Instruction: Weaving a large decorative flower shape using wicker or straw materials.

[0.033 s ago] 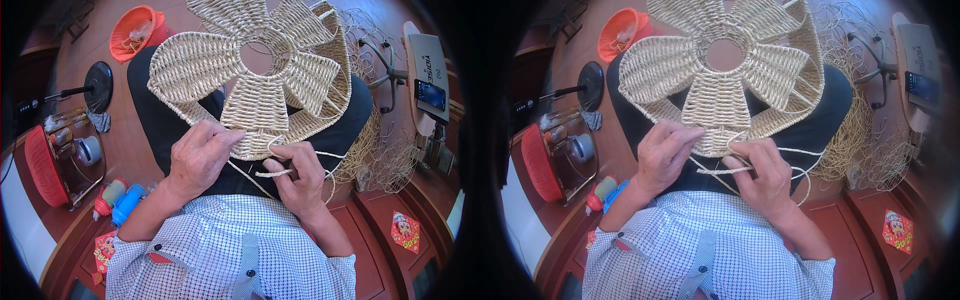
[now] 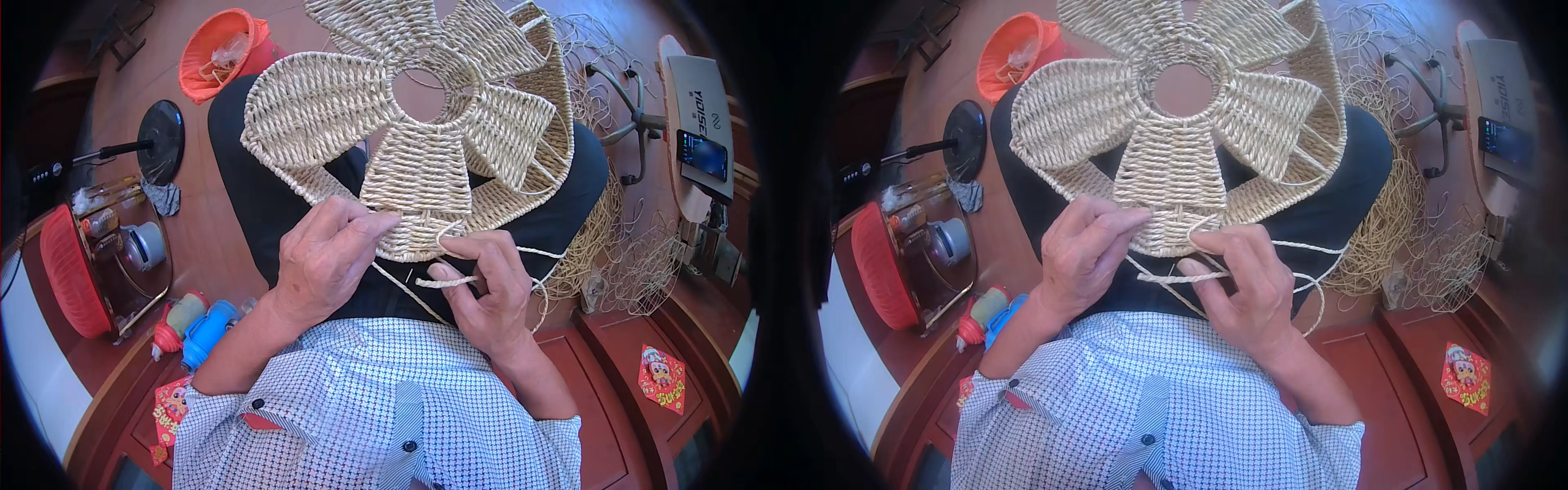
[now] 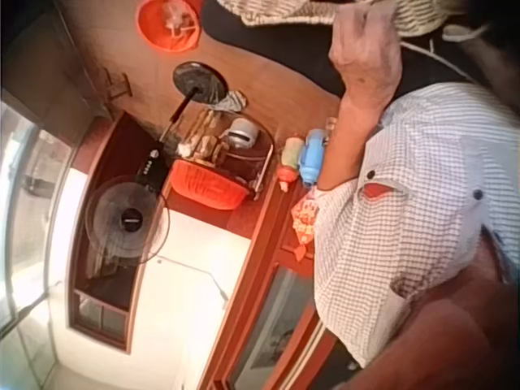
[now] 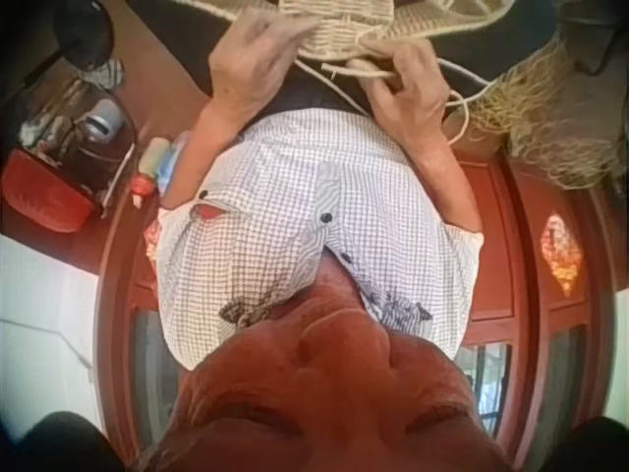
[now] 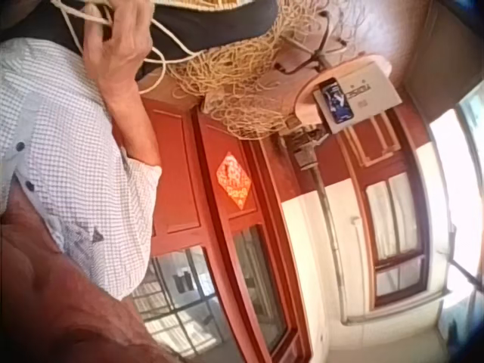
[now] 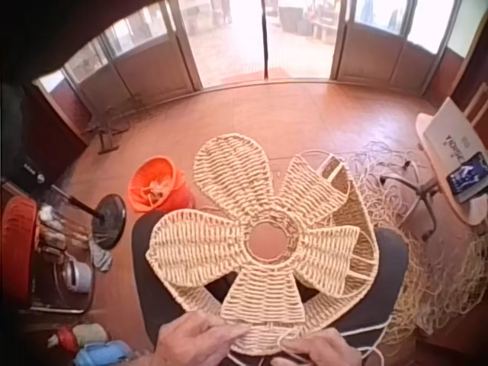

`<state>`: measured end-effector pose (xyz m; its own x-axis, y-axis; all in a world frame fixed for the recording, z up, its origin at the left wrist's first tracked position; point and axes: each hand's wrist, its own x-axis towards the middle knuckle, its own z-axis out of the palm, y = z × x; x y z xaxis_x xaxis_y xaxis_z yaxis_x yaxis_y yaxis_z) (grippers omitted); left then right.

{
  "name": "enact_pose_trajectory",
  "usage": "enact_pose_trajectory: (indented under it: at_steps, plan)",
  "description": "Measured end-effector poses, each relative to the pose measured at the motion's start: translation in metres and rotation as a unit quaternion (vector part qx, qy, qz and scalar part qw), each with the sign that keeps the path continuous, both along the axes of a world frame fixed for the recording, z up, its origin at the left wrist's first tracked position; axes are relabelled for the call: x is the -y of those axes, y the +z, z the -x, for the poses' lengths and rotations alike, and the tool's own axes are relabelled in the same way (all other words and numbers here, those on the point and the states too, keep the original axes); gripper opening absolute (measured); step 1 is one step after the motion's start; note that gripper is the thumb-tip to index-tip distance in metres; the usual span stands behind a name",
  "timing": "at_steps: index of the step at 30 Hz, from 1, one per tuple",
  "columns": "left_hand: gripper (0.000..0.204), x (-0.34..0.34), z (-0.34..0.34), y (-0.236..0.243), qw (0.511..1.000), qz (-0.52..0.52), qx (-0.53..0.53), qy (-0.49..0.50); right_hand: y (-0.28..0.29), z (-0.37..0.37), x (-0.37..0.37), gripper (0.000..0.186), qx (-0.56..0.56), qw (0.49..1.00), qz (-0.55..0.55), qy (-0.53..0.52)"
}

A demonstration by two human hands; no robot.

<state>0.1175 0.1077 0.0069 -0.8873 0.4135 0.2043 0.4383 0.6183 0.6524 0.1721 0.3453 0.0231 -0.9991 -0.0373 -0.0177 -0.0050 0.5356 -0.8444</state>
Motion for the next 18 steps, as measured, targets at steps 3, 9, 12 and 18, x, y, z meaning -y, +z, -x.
enact_pose_trajectory:
  at_steps: [3,9,12,18]
  plan:
    - [0.035,0.001,0.0,0.001,1.0,0.002,0.005,0.001,0.005,-0.001,-0.009,0.038,0.029,0.999,-0.017,0.035]
    - [0.033,0.001,0.0,0.0,1.0,-0.005,0.01,0.0,0.006,-0.005,-0.018,0.045,0.016,0.998,-0.031,0.042]
    - [0.033,0.001,0.0,0.0,1.0,-0.008,0.009,0.003,0.017,0.0,-0.016,0.045,-0.05,0.996,-0.047,0.051]
    - [0.032,0.001,-0.001,0.0,1.0,-0.014,0.013,0.001,0.009,-0.001,-0.035,0.023,-0.116,0.988,-0.053,0.081]
